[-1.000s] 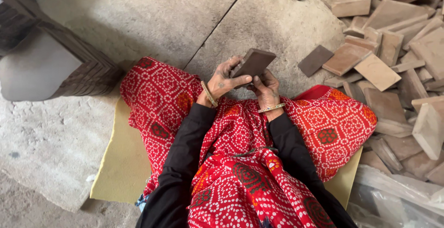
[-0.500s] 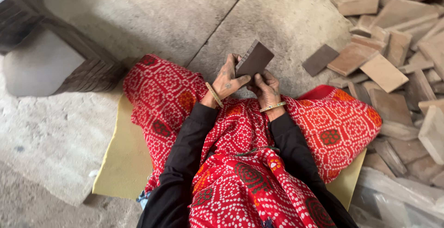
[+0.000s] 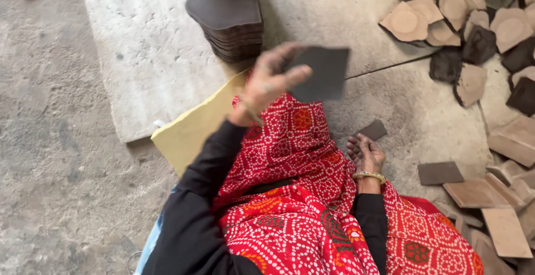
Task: The person sits on the floor and smooths small dark stone pieces, rubbing each piece by hand against the concrete floor and turning it over to work different sides, then sets finished pieces on a growing stack beside them.
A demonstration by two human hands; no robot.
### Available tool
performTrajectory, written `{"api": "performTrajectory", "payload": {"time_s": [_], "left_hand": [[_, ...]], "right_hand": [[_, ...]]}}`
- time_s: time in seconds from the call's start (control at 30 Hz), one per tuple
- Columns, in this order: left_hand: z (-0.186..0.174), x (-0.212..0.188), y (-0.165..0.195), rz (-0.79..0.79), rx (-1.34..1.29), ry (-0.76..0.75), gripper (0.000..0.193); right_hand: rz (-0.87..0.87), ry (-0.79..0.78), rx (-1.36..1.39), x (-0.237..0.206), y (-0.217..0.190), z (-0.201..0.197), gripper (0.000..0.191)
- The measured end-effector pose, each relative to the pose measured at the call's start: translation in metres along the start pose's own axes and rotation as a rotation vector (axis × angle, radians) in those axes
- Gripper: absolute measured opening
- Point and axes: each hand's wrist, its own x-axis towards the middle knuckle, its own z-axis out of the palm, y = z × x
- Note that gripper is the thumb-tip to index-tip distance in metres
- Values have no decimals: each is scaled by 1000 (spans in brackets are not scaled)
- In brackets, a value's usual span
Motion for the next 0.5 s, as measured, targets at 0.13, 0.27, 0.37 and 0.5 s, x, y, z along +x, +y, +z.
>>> {"api": "performTrajectory", "payload": {"time_s": [0.13,0.27,0.37,0.5], "left_hand": [[-74,-3,59,192,-30,40,46],[-137,18,81,255,245,280,39],[-172,32,65,197,276,431,39],[-201,49,21,227,591,698,37]], "right_hand": [[27,-41,-13,7,4,0,30],[35,-9,-62,4,0,6,28],[38,23,-105,-4,-6,13,27],[38,47,-140,-13,-11,19,28]]}}
